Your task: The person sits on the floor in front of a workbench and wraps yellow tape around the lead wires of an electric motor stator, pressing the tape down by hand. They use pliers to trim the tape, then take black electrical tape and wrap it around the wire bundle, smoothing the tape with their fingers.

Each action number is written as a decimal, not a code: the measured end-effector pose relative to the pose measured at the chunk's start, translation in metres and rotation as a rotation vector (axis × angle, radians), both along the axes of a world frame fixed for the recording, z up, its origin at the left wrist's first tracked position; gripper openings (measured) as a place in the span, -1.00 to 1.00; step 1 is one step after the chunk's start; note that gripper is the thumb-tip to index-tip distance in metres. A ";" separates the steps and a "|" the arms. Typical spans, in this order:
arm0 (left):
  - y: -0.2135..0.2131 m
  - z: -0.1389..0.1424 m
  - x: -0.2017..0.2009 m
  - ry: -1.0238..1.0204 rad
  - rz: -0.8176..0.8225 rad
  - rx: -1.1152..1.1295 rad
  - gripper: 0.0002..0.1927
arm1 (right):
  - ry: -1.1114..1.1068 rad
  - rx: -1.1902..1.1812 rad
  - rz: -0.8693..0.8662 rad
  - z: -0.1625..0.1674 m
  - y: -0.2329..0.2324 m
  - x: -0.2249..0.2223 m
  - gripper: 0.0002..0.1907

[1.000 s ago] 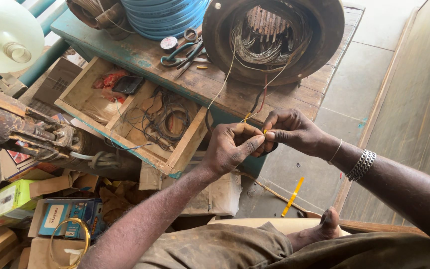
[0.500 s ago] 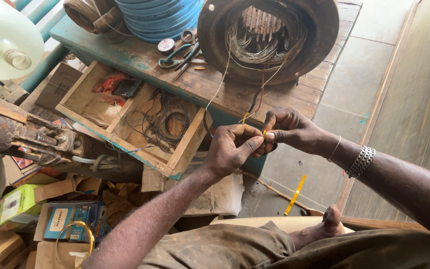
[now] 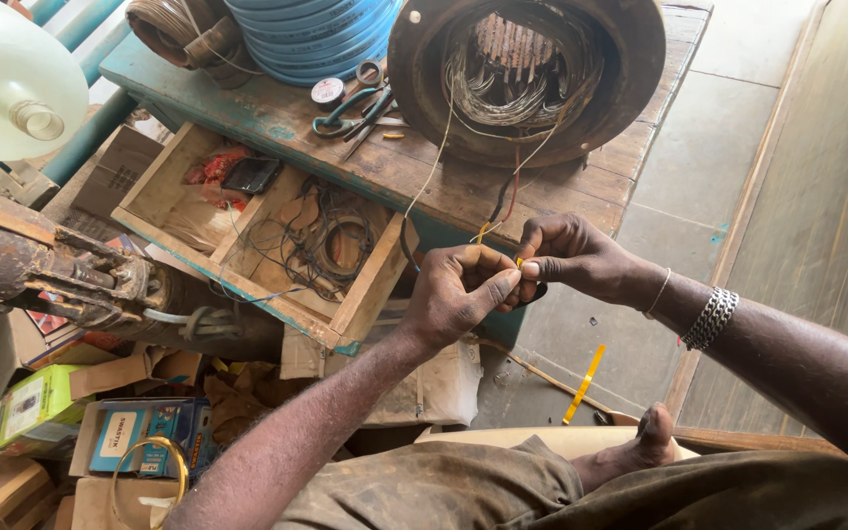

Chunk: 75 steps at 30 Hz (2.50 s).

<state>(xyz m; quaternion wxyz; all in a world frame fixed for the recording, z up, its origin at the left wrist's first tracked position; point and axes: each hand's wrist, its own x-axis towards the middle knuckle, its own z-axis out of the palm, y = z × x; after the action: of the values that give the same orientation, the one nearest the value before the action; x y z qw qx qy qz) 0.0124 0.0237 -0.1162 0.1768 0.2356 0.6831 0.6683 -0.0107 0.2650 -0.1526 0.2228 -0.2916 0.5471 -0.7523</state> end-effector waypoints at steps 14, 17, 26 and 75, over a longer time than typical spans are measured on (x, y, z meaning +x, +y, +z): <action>-0.002 -0.001 0.002 -0.046 -0.018 0.039 -0.77 | -0.018 -0.028 0.019 0.000 -0.002 0.002 -0.85; -0.001 -0.001 0.002 -0.029 -0.009 0.039 -0.78 | -0.005 -0.023 0.015 0.000 -0.002 0.002 -0.85; 0.002 -0.007 0.004 0.057 0.029 0.013 -0.84 | 0.037 0.024 -0.015 0.000 -0.003 0.004 -0.88; -0.019 0.027 0.007 -0.047 -0.078 0.657 -0.97 | -0.108 0.292 -0.567 0.013 -0.002 0.000 -0.90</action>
<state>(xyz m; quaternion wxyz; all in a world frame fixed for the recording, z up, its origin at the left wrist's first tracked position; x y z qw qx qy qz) 0.0194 0.0049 -0.0887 0.1327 0.2907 0.4174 0.8507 -0.0110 0.2632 -0.1391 0.0726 -0.0521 0.6962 -0.7123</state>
